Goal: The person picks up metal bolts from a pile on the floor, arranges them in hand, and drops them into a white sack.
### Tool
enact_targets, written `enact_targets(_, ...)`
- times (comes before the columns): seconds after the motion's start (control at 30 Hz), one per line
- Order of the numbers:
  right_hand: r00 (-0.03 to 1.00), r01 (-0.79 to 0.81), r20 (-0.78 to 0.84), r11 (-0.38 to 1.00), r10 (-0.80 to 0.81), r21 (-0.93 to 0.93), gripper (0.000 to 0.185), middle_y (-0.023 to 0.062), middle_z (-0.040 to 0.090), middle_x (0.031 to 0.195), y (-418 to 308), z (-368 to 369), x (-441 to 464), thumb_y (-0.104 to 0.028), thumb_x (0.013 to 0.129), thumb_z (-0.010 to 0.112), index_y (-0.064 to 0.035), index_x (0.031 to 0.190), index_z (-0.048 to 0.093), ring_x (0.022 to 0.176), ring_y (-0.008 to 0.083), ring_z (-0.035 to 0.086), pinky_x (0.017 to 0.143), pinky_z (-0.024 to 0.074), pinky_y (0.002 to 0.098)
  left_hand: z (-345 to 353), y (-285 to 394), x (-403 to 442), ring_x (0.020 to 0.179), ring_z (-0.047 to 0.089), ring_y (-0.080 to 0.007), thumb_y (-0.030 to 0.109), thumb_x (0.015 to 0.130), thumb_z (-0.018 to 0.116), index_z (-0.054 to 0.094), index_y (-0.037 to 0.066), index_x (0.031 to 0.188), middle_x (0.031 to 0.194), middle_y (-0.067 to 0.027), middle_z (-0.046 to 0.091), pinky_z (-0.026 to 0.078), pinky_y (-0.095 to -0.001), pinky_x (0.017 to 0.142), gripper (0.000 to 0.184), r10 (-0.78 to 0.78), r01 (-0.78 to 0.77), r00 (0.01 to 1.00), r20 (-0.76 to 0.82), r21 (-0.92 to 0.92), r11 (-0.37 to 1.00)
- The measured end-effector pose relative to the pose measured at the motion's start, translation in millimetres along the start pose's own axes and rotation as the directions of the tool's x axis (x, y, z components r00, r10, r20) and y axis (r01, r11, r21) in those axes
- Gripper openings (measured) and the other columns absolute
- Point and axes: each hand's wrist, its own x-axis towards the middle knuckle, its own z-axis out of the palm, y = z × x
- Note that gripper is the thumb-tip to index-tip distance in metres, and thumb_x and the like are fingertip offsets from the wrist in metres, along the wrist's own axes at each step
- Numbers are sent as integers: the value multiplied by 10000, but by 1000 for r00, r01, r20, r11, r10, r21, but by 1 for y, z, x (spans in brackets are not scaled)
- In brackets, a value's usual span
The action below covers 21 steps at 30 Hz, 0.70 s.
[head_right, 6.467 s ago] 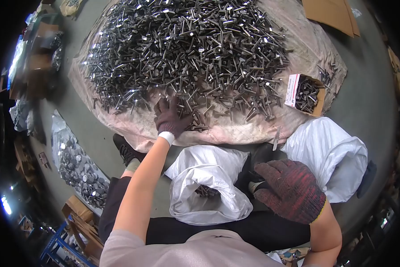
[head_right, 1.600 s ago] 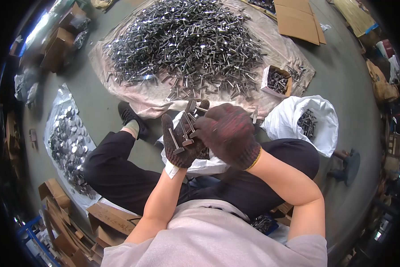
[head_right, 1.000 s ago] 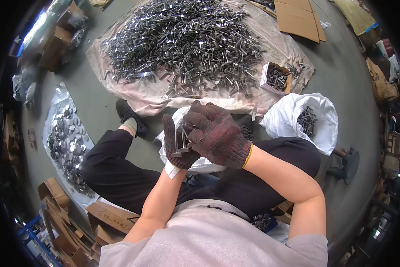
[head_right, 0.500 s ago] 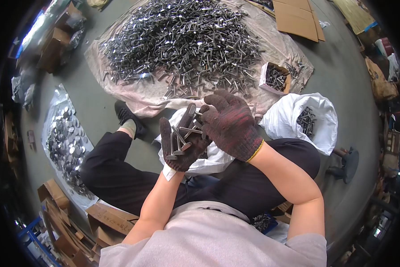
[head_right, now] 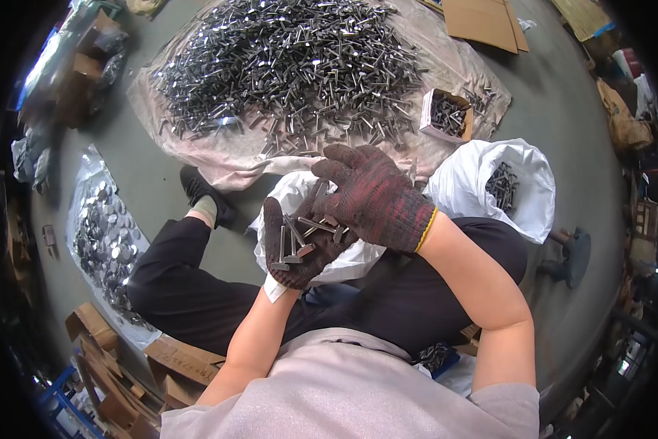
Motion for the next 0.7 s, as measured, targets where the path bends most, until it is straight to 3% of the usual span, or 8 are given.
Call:
enact_targets(0.13, 999, 12, 50, 999, -14, 36, 434, 110, 593, 1275, 2, -1, 1, -213, 600, 792, -208, 1027, 713, 1209, 387, 555, 940, 489, 513, 3, 2, -1, 1407, 428, -343, 841, 860, 411, 301, 163, 1575, 1526, -149, 440, 297, -568, 1184, 991, -9, 9, 1000, -13, 6, 1000)
enact_targets(0.2, 999, 41, -15, 986, -39, 165, 376, 86, 640, 1177, 1, 2, 2, -210, 639, 776, -245, 1011, 744, 1200, 351, 583, 901, 508, 469, 4, 3, -2, 1409, 425, -340, 840, 860, 412, 305, 166, 1574, 1528, -137, 441, 292, -563, 1188, 988, -15, 15, 1000, -4, 40, 999)
enact_targets(0.3, 998, 37, 42, 997, -40, 72, 428, 93, 639, 1172, -2, -4, 3, -205, 604, 804, -246, 1026, 747, 1196, 368, 589, 892, 518, 474, 3, 3, -3, 1405, 428, -336, 828, 865, 427, 317, 175, 1569, 1528, -120, 444, 293, -550, 1191, 966, -46, 46, 999, 4, 3, 999)
enact_targets(0.43, 997, 51, 55, 992, -58, 117, 457, 114, 604, 1253, 2, -3, 2, -204, 555, 825, -189, 1002, 734, 1185, 393, 572, 939, 498, 512, 2, 1, -4, 1398, 438, -327, 813, 873, 439, 324, 174, 1566, 1525, -117, 447, 300, -542, 1188, 948, -53, 54, 999, 10, -22, 998)
enact_targets(0.57, 998, 56, -15, 987, -54, 150, 326, 110, 625, 1185, 2, 0, 2, -187, 614, 803, -144, 924, 713, 1166, 374, 592, 902, 507, 486, 6, 4, -6, 1397, 442, -314, 798, 877, 457, 325, 169, 1565, 1522, -114, 453, 300, -541, 1187, 941, -34, 34, 999, 32, 11, 999)
enact_targets(0.6, 998, 55, -50, 984, -47, 170, 279, 101, 634, 1146, 2, -1, 3, -182, 633, 792, -140, 898, 713, 1159, 354, 605, 885, 515, 464, 2, 5, -4, 1453, 356, -338, 798, 898, 395, 230, 153, 1595, 1590, -153, 326, 281, -554, 1191, 964, -30, 30, 999, 21, -12, 999)
enact_targets(0.7, 997, 35, -70, 991, -26, 133, 244, 117, 641, 1141, -1, 0, 1, -150, 664, 793, -115, 890, 707, 1120, 350, 620, 857, 525, 462, -3, 6, -6, 1440, 378, -341, 775, 909, 414, 300, 134, 1572, 1573, -166, 360, 304, -569, 1173, 930, -5, 6, 998, 59, -8, 1000)
